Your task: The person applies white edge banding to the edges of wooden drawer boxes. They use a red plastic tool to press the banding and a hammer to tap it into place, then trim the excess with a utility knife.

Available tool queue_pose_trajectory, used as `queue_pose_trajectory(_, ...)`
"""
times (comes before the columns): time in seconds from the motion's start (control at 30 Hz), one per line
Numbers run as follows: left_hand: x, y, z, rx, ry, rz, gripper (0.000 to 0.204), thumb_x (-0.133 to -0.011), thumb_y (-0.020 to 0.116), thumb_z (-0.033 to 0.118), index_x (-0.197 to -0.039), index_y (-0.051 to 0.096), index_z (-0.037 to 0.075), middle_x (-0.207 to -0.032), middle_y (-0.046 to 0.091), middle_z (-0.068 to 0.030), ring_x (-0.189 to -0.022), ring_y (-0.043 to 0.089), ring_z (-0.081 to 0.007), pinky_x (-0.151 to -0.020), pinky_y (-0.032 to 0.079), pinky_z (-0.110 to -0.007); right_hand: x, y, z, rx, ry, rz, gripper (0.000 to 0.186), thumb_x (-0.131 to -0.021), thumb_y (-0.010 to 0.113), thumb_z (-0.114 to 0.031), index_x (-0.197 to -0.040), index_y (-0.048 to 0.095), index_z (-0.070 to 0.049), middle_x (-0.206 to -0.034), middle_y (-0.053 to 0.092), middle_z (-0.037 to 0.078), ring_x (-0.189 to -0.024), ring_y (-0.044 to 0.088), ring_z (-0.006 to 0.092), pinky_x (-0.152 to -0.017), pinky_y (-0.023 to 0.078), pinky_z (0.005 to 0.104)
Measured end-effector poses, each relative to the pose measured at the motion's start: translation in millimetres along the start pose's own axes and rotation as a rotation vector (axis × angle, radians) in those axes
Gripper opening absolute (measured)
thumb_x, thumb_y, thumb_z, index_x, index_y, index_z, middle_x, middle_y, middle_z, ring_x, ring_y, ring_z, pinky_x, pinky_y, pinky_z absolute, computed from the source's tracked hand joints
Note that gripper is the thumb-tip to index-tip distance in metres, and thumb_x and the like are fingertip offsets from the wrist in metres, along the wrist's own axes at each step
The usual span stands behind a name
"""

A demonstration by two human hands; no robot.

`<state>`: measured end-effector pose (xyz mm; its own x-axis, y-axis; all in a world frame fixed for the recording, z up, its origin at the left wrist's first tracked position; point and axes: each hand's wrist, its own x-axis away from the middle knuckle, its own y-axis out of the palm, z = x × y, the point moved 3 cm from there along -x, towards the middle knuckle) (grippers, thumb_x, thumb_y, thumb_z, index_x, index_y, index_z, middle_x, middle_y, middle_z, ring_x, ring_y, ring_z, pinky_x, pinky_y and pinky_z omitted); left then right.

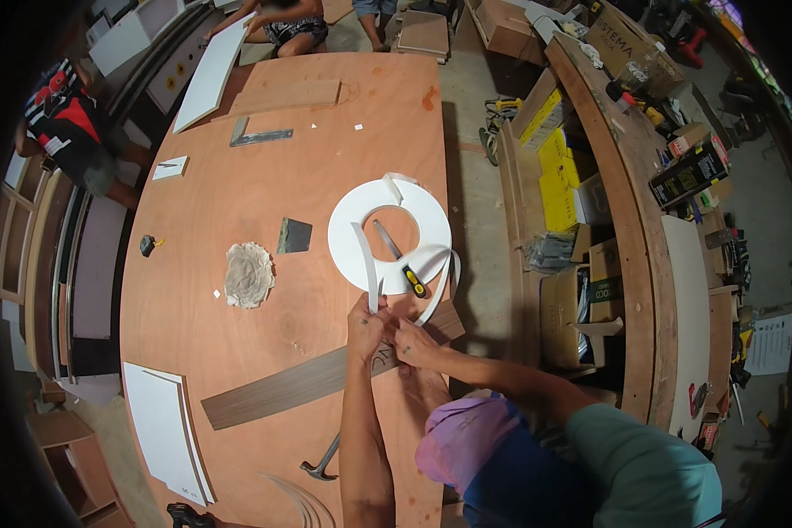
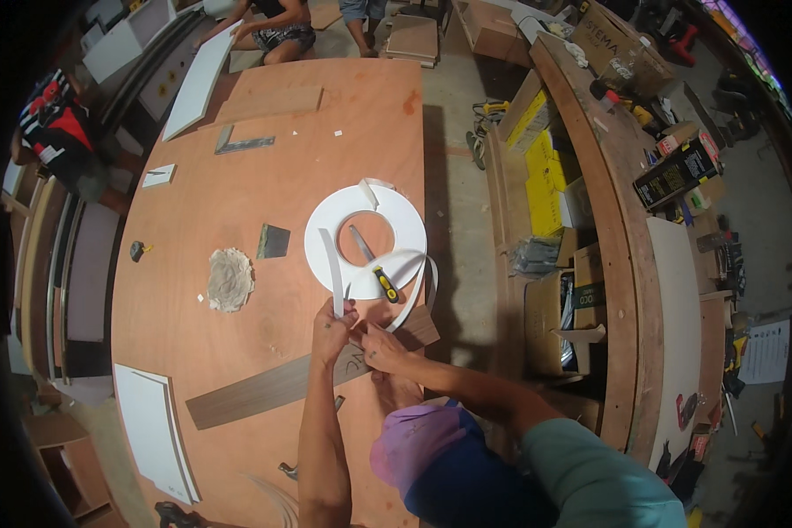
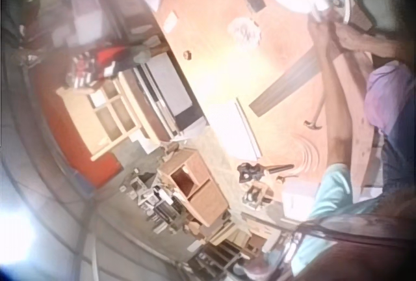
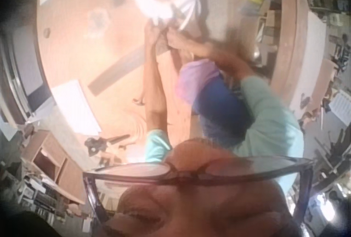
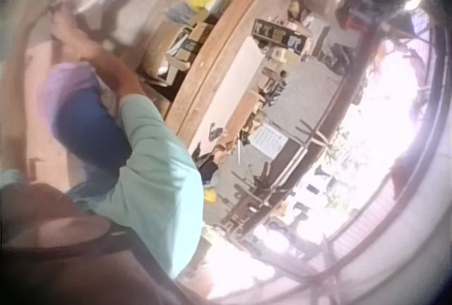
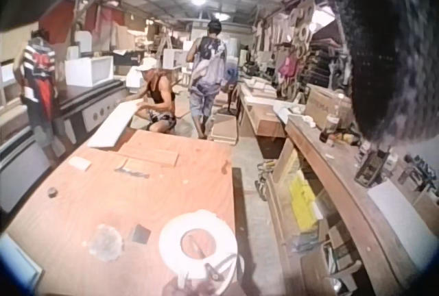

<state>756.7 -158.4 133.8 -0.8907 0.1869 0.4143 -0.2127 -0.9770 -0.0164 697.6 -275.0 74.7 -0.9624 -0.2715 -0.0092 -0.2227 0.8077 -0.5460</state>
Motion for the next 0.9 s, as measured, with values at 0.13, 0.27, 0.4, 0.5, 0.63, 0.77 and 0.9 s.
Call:
queue_pose_trajectory(0.13,3.3,-2.0,-42.0,-0.103,0.216,0.074,0.006,-0.091,0.062,0.006,-0.092,0.058,0.002,-0.09,0.066,-0.0068,-0.076,0.058,-0.011,-0.072,0.049,-0.026,-6.9,-32.0,46.2,-0.058,0.156,-0.166,0.039,-0.087,0.048,-0.011,-0.123,0.06,-0.002,-0.12,0.058,0.018,-0.112,0.055,0.0367,-0.099,0.044,0.0451)
queue_pose_trajectory(0.27,31.3,-22.9,-82.5,-0.011,0.268,0.105,0.006,-0.092,0.06,0.007,-0.09,0.058,0.002,-0.088,0.066,-0.007,-0.075,0.059,-0.0111,-0.068,0.049,-0.027,-62.6,-124.6,60.4,-1.903,0.382,0.603,0.035,-0.09,0.042,-0.011,-0.118,0.049,0.008,-0.114,0.057,0.017,-0.11,0.056,0.0326,-0.105,0.043,0.0446)
queue_pose_trajectory(0.4,39.8,-40.2,-95.8,-0.006,0.179,0.201,0.007,-0.093,0.058,0.006,-0.086,0.058,0.003,-0.075,0.061,-0.0013,-0.07,0.055,-0.0104,-0.065,0.047,-0.027,-87.7,-223.2,53.6,-1.841,0.405,0.995,0.034,-0.097,0.036,-0.017,-0.117,0.047,0.009,-0.111,0.058,0.021,-0.106,0.058,0.0346,-0.101,0.047,0.0472)
queue_pose_trajectory(0.5,52.6,-22.4,-85.9,-0.001,0.106,0.205,0.008,-0.092,0.058,0.004,-0.085,0.057,0.002,-0.072,0.059,-0.0012,-0.066,0.054,-0.0104,-0.06,0.045,-0.026,-94.2,-320.0,25.7,-1.525,0.293,0.968,0.033,-0.104,0.031,-0.021,-0.114,0.046,0.006,-0.104,0.06,0.021,-0.098,0.062,0.0346,-0.091,0.052,0.0484)
queue_pose_trajectory(0.63,56.4,-15.7,-130.4,0.086,0.171,0.175,0.003,-0.087,0.059,0.0,-0.085,0.058,0.001,-0.069,0.055,-0.0005,-0.06,0.052,-0.01,-0.054,0.043,-0.024,-133.9,-405.4,-61.1,-0.985,0.123,0.699,0.025,-0.106,0.035,-0.021,-0.114,0.045,0.0,-0.099,0.059,0.021,-0.074,0.06,0.0243,-0.059,0.053,0.0398)
queue_pose_trajectory(0.77,90.5,-41.1,-111.8,0.403,0.07,0.214,0.026,-0.084,0.061,-0.003,-0.11,0.061,-0.005,-0.099,0.064,-0.0088,-0.078,0.062,-0.0128,-0.055,0.045,-0.023,-126.7,-365.1,-216.7,-0.828,-0.022,0.481,0.029,-0.105,0.041,-0.021,-0.123,0.046,0.001,-0.09,0.059,0.014,-0.062,0.053,0.0144,-0.051,0.045,0.0285)
queue_pose_trajectory(0.9,141.4,-56.6,-5.5,0.433,0.136,0.258,0.043,-0.094,0.059,0.007,-0.134,0.047,-0.005,-0.13,0.059,-0.0196,-0.098,0.066,-0.0214,-0.057,0.046,-0.024,-92.1,-309.4,-307.5,-0.576,-0.155,0.21,0.028,-0.103,0.043,-0.017,-0.125,0.049,0.0,-0.085,0.063,0.011,-0.053,0.05,0.0098,-0.046,0.041,0.0238)
